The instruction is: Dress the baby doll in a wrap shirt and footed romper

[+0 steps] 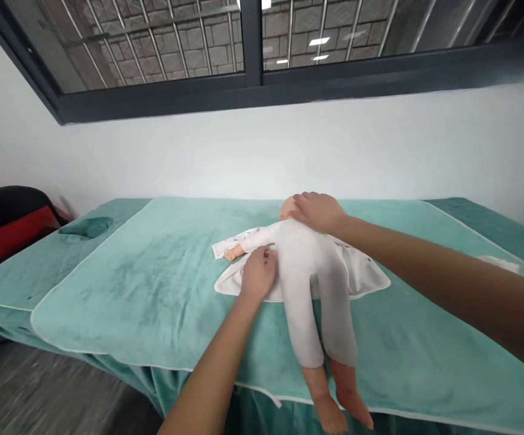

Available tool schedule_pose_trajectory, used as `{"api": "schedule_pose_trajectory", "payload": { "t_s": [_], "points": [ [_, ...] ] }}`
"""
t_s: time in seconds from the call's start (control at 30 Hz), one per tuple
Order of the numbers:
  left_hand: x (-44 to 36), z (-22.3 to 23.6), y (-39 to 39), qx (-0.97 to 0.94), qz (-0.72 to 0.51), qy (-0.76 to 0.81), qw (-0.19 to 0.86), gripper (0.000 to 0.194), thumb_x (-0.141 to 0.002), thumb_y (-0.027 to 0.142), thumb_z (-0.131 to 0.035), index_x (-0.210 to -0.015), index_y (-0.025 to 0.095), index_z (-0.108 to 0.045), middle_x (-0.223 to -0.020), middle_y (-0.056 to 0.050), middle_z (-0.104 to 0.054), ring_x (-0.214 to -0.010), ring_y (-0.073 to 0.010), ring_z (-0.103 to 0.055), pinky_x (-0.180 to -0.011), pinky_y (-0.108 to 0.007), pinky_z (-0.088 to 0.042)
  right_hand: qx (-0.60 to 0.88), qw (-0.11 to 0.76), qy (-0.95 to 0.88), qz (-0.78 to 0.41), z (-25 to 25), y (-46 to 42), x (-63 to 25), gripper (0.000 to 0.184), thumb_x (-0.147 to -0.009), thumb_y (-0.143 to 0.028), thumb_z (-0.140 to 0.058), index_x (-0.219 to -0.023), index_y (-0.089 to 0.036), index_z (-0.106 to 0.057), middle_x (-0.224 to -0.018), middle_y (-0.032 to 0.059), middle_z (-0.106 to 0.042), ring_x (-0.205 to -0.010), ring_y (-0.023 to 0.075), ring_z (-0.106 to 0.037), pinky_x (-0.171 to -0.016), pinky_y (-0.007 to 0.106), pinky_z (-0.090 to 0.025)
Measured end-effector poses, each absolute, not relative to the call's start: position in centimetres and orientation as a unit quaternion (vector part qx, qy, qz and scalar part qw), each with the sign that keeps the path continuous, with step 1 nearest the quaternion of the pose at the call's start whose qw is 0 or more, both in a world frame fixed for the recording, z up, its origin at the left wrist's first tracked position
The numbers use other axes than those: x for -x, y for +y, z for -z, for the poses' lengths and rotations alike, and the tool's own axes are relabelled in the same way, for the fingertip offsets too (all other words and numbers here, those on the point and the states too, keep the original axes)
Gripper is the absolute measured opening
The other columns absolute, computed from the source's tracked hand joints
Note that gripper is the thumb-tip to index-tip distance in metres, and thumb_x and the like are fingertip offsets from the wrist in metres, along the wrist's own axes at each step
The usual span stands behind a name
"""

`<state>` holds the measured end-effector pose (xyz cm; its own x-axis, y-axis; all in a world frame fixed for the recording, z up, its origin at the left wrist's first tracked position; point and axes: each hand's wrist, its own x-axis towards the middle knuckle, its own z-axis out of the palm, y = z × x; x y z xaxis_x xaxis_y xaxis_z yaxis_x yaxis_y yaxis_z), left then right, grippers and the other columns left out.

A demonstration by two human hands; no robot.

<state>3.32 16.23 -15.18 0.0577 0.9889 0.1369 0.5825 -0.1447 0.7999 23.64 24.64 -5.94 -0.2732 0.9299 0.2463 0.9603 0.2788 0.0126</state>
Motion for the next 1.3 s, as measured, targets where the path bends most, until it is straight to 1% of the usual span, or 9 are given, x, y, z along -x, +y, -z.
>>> {"api": "schedule_pose_trajectory", "payload": {
  "t_s": [0.07, 0.17, 0.27, 0.37, 0.5, 0.67, 0.87, 1.07, 1.3],
  "points": [
    [-2.8, 16.9, 17.0, -0.721, -0.33, 0.586, 0.165, 0.028, -0.095, 0.026, -0.045, -0.109, 0.016, -0.067, -0.112, -0.013, -0.068, -0.104, -0.0278, -0.062, -0.096, -0.044, -0.047, 0.526, 0.085, -0.843, 0.08, 6.4, 25.0, -20.8, 0.039, -0.098, -0.042, -0.041, -0.121, -0.017, -0.06, -0.125, 0.0164, -0.063, -0.114, 0.0298, -0.058, -0.089, 0.038, -0.045],
    [-2.5, 19.5, 17.4, -0.755, -0.33, 0.558, 0.097, 0.027, -0.092, 0.016, -0.043, -0.104, 0.017, -0.067, -0.109, -0.012, -0.066, -0.106, -0.0256, -0.059, -0.096, -0.041, -0.048, 0.425, -0.007, -0.905, 0.001, 7.9, 25.6, -16.2, 0.039, -0.093, -0.044, -0.052, -0.12, -0.018, -0.061, -0.13, 0.0155, -0.06, -0.118, 0.0307, -0.056, -0.086, 0.036, -0.044],
    [-2.3, 20.6, 17.0, -0.755, -0.337, 0.559, 0.067, 0.027, -0.089, 0.012, -0.045, -0.105, 0.017, -0.066, -0.111, -0.011, -0.065, -0.107, -0.0247, -0.058, -0.098, -0.039, -0.048, 0.402, -0.058, -0.912, -0.054, 9.3, 26.5, -13.2, 0.038, -0.087, -0.048, -0.059, -0.113, -0.021, -0.064, -0.116, 0.0115, -0.068, -0.099, 0.028, -0.064, -0.073, 0.033, -0.044],
    [-2.2, 20.0, 16.9, -0.769, -0.284, 0.572, 0.018, 0.025, -0.088, 0.012, -0.049, -0.105, 0.018, -0.066, -0.113, -0.012, -0.065, -0.108, -0.0271, -0.056, -0.096, -0.042, -0.048, 0.406, -0.064, -0.907, -0.091, 9.7, 27.4, -13.0, 0.036, -0.087, -0.048, -0.059, -0.113, -0.024, -0.064, -0.107, 0.0066, -0.072, -0.088, 0.0238, -0.067, -0.066, 0.029, -0.042],
    [-1.7, 18.4, 18.4, -0.771, -0.224, 0.592, -0.064, 0.027, -0.088, 0.015, -0.052, -0.112, 0.018, -0.064, -0.13, -0.015, -0.06, -0.121, -0.0349, -0.05, -0.096, -0.051, -0.043, 0.435, 0.025, -0.891, -0.126, 9.0, 28.1, -15.5, 0.043, -0.087, -0.056, -0.057, -0.12, -0.028, -0.062, -0.122, 0.004, -0.07, -0.103, 0.0242, -0.064, -0.073, 0.028, -0.043],
    [0.4, 17.8, 21.8, -0.621, -0.402, 0.661, 0.13, 0.019, -0.08, 0.021, -0.062, -0.098, 0.02, -0.069, -0.103, -0.013, -0.069, -0.105, -0.033, -0.059, -0.095, -0.048, -0.043, 0.456, 0.121, -0.862, -0.187, 8.7, 27.6, -17.7, 0.049, -0.088, -0.065, -0.053, -0.117, -0.028, -0.064, -0.122, 0.003, -0.07, -0.107, 0.0251, -0.063, -0.082, 0.031, -0.043],
    [2.2, 18.1, 22.3, -0.5, -0.542, 0.63, 0.244, 0.018, -0.081, 0.027, -0.055, -0.088, 0.018, -0.069, -0.088, -0.005, -0.072, -0.084, -0.0203, -0.064, -0.076, -0.03, -0.049, 0.445, 0.091, -0.866, -0.21, 9.1, 27.2, -18.1, 0.051, -0.083, -0.07, -0.057, -0.112, -0.03, -0.068, -0.121, 0.002, -0.071, -0.105, 0.0259, -0.065, -0.082, 0.031, -0.045],
    [3.2, 18.1, 21.9, -0.429, -0.614, 0.579, 0.323, 0.028, -0.078, 0.039, -0.063, -0.091, 0.015, -0.069, -0.084, -0.004, -0.071, -0.074, -0.0163, -0.062, -0.073, -0.029, -0.051, 0.477, 0.03, -0.867, -0.138, 9.6, 27.3, -17.5, 0.051, -0.079, -0.069, -0.059, -0.109, -0.03, -0.071, -0.112, 0.0034, -0.073, -0.098, 0.0262, -0.066, -0.073, 0.03, -0.042],
    [1.7, 18.6, 19.5, -0.591, -0.507, 0.612, 0.137, 0.02, -0.09, 0.032, -0.052, -0.096, 0.019, -0.067, -0.091, -0.006, -0.072, -0.088, -0.0214, -0.065, -0.082, -0.032, -0.047, 0.542, 0.006, -0.84, -0.02, 10.2, 27.2, -16.5, 0.044, -0.086, -0.063, -0.052, -0.1, -0.025, -0.07, -0.105, 0.0074, -0.074, -0.093, 0.027, -0.066, -0.072, 0.033, -0.039]
  ]
}}
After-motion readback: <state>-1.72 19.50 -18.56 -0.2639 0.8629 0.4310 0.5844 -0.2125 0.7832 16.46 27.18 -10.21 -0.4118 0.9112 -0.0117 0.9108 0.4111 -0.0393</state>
